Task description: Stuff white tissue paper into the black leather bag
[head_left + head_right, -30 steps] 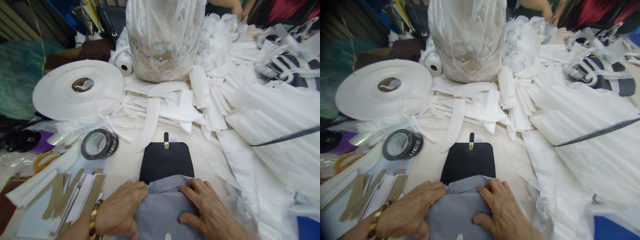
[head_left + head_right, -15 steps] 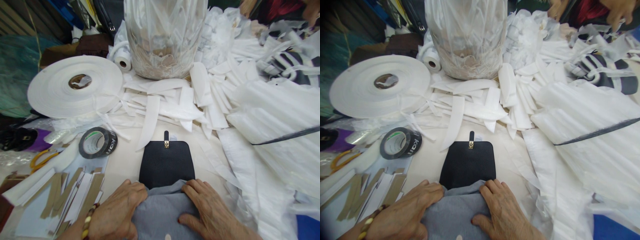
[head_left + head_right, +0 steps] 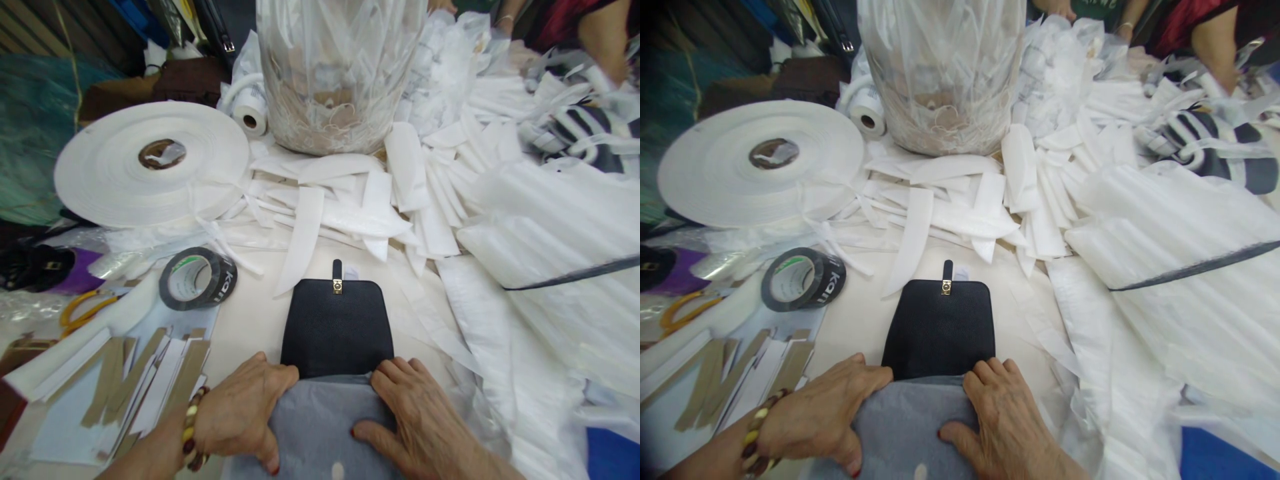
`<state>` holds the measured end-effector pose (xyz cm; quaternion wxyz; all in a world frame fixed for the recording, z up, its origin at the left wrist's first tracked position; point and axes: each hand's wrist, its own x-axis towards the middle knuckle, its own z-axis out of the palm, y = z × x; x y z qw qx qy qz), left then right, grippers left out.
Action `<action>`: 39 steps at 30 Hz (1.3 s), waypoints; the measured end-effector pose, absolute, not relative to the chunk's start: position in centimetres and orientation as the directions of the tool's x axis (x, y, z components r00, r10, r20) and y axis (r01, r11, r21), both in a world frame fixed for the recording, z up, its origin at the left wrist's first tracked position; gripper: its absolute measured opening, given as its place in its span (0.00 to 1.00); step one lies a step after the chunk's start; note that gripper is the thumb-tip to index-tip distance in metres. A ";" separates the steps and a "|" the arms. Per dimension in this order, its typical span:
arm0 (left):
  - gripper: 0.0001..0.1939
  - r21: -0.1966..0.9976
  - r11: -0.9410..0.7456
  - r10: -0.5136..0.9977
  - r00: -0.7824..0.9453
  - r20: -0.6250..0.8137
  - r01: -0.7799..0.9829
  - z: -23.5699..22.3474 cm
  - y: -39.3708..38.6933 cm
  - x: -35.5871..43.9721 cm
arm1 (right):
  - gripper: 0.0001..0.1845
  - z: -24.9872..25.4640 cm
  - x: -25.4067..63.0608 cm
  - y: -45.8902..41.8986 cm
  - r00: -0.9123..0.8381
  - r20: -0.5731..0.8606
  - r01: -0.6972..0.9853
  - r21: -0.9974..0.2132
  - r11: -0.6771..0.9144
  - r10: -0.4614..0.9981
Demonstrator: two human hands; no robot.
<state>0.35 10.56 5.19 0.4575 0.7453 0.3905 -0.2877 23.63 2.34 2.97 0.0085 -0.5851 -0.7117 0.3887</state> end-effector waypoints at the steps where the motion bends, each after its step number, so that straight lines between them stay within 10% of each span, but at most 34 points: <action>1: 0.21 0.456 -0.273 0.315 0.527 -0.790 0.847 5.0 10.7 0.3 | 0.16 2.9 23.6 2.3 -0.310 -0.446 0.835 -0.551 0.016 0.840; 19: 0.17 0.460 -0.224 0.285 0.509 -0.812 0.859 5.2 10.3 0.5 | 0.13 2.4 22.7 -1.1 -0.257 -0.119 0.915 -0.349 0.202 0.959; 29: 0.25 0.483 -0.241 0.296 0.538 -0.790 0.842 3.6 10.6 0.3 | 0.22 -0.5 23.8 -0.5 -0.139 -0.074 0.857 -0.509 0.082 0.988; 36: 0.53 0.286 -0.497 0.393 0.507 -0.767 0.819 5.3 9.4 0.8 | 0.23 -0.6 23.3 -0.7 -0.108 -0.061 0.882 -0.467 0.067 0.992; 39: 0.43 0.214 -0.736 0.449 0.700 -0.555 0.642 5.3 7.7 1.6 | 0.25 -1.4 23.4 -1.2 -0.109 -0.044 0.903 -0.422 0.081 0.993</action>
